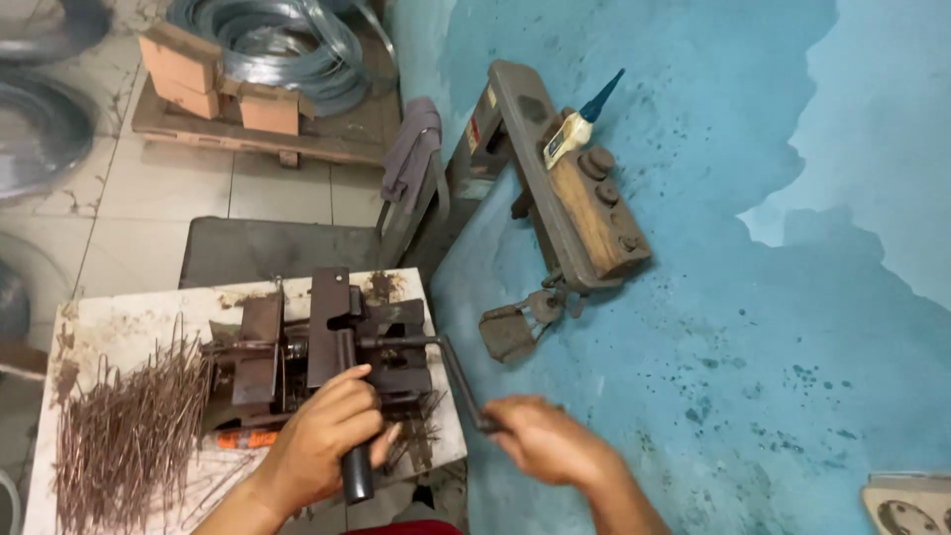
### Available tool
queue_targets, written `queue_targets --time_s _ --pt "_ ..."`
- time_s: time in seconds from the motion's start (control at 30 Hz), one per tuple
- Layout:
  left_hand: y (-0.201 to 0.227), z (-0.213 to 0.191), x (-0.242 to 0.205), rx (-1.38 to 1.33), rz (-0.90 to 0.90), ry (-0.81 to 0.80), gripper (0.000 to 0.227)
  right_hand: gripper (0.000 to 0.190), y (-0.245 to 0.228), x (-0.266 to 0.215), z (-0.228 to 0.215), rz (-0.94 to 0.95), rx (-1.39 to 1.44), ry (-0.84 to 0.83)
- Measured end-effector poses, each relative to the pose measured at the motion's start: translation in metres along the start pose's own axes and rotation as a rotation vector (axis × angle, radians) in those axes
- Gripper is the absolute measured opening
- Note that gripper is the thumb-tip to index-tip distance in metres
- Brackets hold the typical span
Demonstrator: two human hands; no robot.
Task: Operate a manual wire-bending machine by rotating the handle and aligning wires with a screwdriver
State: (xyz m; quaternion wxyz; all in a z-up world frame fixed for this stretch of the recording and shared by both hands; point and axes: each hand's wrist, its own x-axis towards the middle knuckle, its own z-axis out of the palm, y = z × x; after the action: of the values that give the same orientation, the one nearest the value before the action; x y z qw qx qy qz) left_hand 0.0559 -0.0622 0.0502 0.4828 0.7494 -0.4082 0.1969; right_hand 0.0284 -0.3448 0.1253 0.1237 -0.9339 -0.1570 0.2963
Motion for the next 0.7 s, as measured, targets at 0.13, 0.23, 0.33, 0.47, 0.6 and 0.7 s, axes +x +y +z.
queue_targets --time_s 0.13,0.23,0.33,0.47,0.6,0.7 --pt "-0.004 0.016 -0.038 0.092 0.097 -0.061 0.025 0.034 0.002 0.014 -0.071 -0.018 0.007 0.329" --pt "-0.001 0.021 -0.039 0.114 0.067 -0.028 0.023 0.032 0.041 0.084 -0.100 -0.270 -0.095 0.796" --pt "0.002 0.022 -0.039 0.094 0.061 0.000 0.019 0.033 0.095 0.193 -0.086 -0.265 -0.224 0.939" --pt "0.000 0.027 -0.041 0.147 0.093 0.044 0.018 0.037 0.105 0.261 -0.018 0.086 -0.043 0.494" --pt "-0.006 0.028 -0.040 0.152 0.133 0.080 0.021 0.030 0.124 0.255 0.081 0.150 -0.139 0.052" --pt "-0.006 0.031 -0.042 0.160 0.129 0.089 0.023 0.031 0.097 0.169 0.106 0.081 -0.138 -0.134"
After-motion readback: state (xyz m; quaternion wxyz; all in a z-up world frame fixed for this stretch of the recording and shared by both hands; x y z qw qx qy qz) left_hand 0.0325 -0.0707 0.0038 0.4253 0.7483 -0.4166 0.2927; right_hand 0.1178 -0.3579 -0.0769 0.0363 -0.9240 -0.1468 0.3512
